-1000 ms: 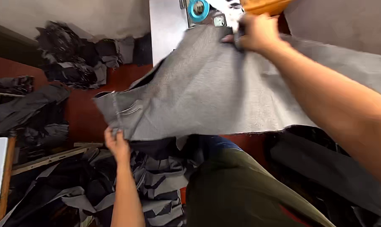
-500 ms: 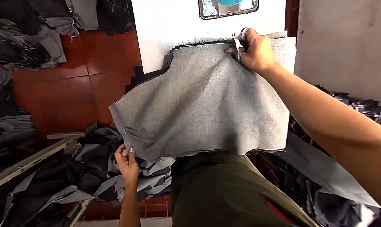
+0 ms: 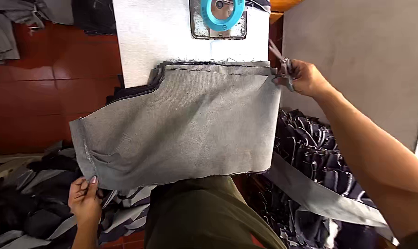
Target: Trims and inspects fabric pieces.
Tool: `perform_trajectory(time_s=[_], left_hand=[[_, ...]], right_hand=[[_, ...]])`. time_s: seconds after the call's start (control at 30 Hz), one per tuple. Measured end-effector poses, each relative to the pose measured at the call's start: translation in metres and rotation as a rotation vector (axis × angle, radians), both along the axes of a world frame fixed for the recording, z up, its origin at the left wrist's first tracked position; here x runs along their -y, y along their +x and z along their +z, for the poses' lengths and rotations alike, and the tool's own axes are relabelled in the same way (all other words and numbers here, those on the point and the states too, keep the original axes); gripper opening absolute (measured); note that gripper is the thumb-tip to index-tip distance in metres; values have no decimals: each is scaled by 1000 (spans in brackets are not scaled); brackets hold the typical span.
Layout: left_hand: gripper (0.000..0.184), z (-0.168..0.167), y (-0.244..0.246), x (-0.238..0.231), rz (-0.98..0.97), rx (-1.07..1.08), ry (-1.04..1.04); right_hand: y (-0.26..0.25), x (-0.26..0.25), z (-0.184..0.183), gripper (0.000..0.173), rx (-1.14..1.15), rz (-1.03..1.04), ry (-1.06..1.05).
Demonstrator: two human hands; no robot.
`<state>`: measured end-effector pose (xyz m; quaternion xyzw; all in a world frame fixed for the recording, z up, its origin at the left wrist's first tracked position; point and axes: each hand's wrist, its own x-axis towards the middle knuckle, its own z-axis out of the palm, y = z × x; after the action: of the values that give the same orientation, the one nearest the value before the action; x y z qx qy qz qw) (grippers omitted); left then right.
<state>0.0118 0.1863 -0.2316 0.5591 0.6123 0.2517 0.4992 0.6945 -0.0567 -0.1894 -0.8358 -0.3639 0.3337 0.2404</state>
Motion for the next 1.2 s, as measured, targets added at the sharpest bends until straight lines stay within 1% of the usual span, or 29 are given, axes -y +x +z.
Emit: perform_trajectory(time_s=[0.1, 0.17, 0.23, 0.3, 0.33, 0.37, 0.4, 0.43, 0.47, 0.5, 0.53, 0.57, 0.6, 0.63, 0.67, 0.7, 0.73, 0.77, 0.83, 0.9, 0.97, 1.03, 1.1, 1.13, 1.2], left_hand=[[20, -16, -1, 14, 44, -22, 14], [20, -28, 5, 20, 54, -59, 14], [19, -32, 10, 18, 38, -93, 13], [20, -37, 8, 13, -19, -149, 8], [26, -39, 3, 14, -78, -188, -13], [37, -41, -7, 16, -161, -224, -55], [48, -43, -19, 15, -267, -256, -116], [55, -47, -30, 14, -385, -286, -163], [60, -52, -35, 13, -485, -325, -211], [60, -59, -36, 14, -558, -382, -248], [53, -70, -36, 17, -608, -432, -257], [43, -77, -36, 20, -611, -455, -255], [35, -83, -35, 23, -565, -454, -218], [33, -85, -36, 23, -489, -437, -199], [34, -82, -36, 25, -396, -404, -190], [34, -76, -38, 31, -301, -368, -172], [33, -67, -43, 38, -216, -341, -136], [33, -56, -49, 45, -157, -337, -91], [34, -32, -60, 60, -110, -394, 70], [33, -4, -64, 73, -110, -492, 259], [31, 16, -61, 81, -112, -552, 399], [30, 26, -58, 81, -111, -563, 437], [31, 27, -56, 80, -92, -540, 435], [31, 26, -55, 81, -73, -523, 416], [33, 26, -54, 85, -35, -487, 386]], right_hand=[[1, -18, -7, 35, 31, -15, 55], [1, -21, -13, 35, 65, -15, 65], [-4, -17, -11, 35, 116, -47, 48], [-13, -10, -10, 39, 226, -137, 22], [-17, -5, -7, 41, 305, -185, 17], [-24, 0, -3, 43, 362, -218, 33], [-36, 4, 4, 47, 359, -230, 79], [-53, 2, 12, 49, 279, -224, 162], [-75, -1, 20, 46, 136, -187, 241], [-100, -4, 29, 42, -38, -132, 274], [-127, -7, 37, 45, -231, -40, 234], [-156, -10, 41, 51, -424, 92, 136], [-188, -17, 42, 58, -596, 259, -5], [-221, -29, 40, 66, -716, 465, -170], [-255, -46, 39, 70, -766, 652, -345], [-288, -67, 39, 67, -790, 801, -501], [-317, -90, 38, 62, -797, 903, -632], [-343, -111, 36, 59, -787, 964, -731], [-384, -143, 28, 58, -721, 1049, -836], [-417, -166, 25, 60, -672, 1108, -819], [-443, -182, 25, 62, -622, 1122, -767], [-463, -195, 29, 61, -567, 1116, -705], [-477, -201, 30, 57, -539, 1066, -648], [-478, -199, 24, 52, -547, 1015, -609], [-473, -184, 14, 42, -553, 903, -460]])
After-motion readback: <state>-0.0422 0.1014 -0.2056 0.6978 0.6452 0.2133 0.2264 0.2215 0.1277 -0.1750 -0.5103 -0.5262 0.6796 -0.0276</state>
